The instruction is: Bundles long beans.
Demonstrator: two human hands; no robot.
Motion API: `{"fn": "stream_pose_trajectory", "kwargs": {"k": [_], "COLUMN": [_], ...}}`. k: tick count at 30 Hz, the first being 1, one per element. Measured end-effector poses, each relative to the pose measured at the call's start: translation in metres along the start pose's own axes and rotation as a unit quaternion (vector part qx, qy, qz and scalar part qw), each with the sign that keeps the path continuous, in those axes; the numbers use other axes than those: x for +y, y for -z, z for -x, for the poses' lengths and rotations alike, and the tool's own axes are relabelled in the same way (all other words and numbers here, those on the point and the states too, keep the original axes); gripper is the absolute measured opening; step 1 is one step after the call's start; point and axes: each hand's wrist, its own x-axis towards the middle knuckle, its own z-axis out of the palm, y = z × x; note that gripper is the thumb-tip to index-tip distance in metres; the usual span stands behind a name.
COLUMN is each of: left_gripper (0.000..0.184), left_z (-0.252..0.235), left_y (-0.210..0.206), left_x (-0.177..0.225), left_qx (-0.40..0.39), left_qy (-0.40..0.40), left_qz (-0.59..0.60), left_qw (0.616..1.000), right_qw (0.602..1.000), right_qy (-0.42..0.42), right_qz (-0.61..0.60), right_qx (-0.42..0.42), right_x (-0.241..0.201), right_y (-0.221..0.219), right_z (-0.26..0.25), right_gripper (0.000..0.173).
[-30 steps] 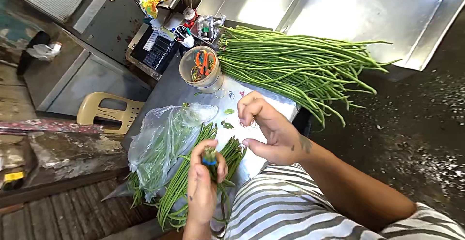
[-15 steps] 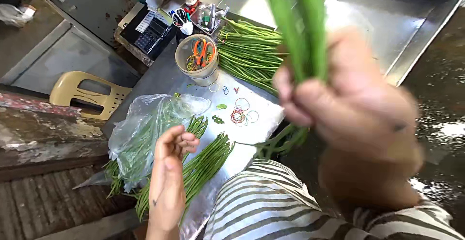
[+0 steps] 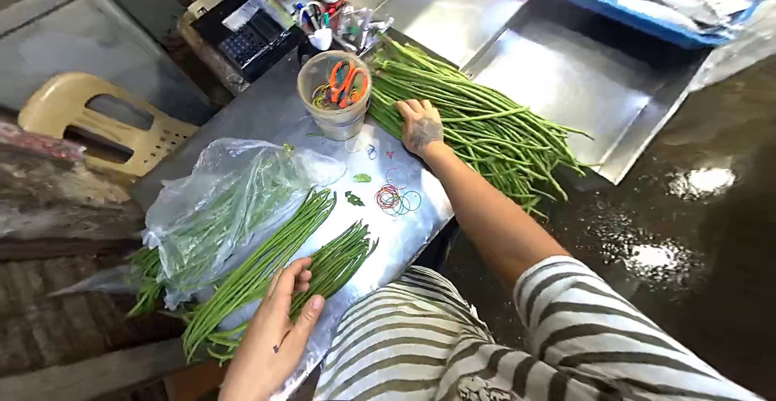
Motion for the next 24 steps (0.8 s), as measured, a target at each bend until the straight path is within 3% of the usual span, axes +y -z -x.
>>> {"fn": "stream_pose_trajectory", "kwargs": {"k": [6, 11, 15, 17, 20, 24], "left_gripper": [0.059, 0.051, 0.064, 0.059, 0.040, 0.036], "left_z": [0.001, -0.040, -0.076, -0.086, -0.091, -0.083], "left_y": [-0.019, -0.082, -0.106, -0.100, -0.089, -0.085], "left_x": [-0.037, -0.064, -0.057, -0.053, -0.061, -0.076], "left_qx": [-0.009, 0.003, -0.033, -0.096, -0.173, -0.120], "left_qy": [0.167, 0.116, 0.189, 0.221, 0.210, 0.157], "left_qz": [-0.127, -0.177, -0.245, -0.247, -0.226, -0.148], "left_qw": [0.978, 0.977, 0.950, 0.939, 0.935, 0.969], "right_qw": [0.996, 0.975, 0.901, 0.891, 0.914, 0.921], "right_qy": [0.026, 0.080, 0.100, 0.117, 0.090, 0.034], "right_qz": [-0.042, -0.209, -0.411, -0.423, -0.381, -0.383], "right_qx": [0.076, 0.009, -0.095, -0.115, -0.105, -0.066], "right_x": [-0.029, -0.090, -0.111, -0.105, -0.090, -0.085], "right_y": [0.023, 0.017, -0.012, -0.012, -0.006, 0.000], "right_z": [0.034, 0.138, 0.199, 0.207, 0.205, 0.205], "right_gripper": [0.040, 0.032, 0.035, 0.036, 0.035, 0.032]}}
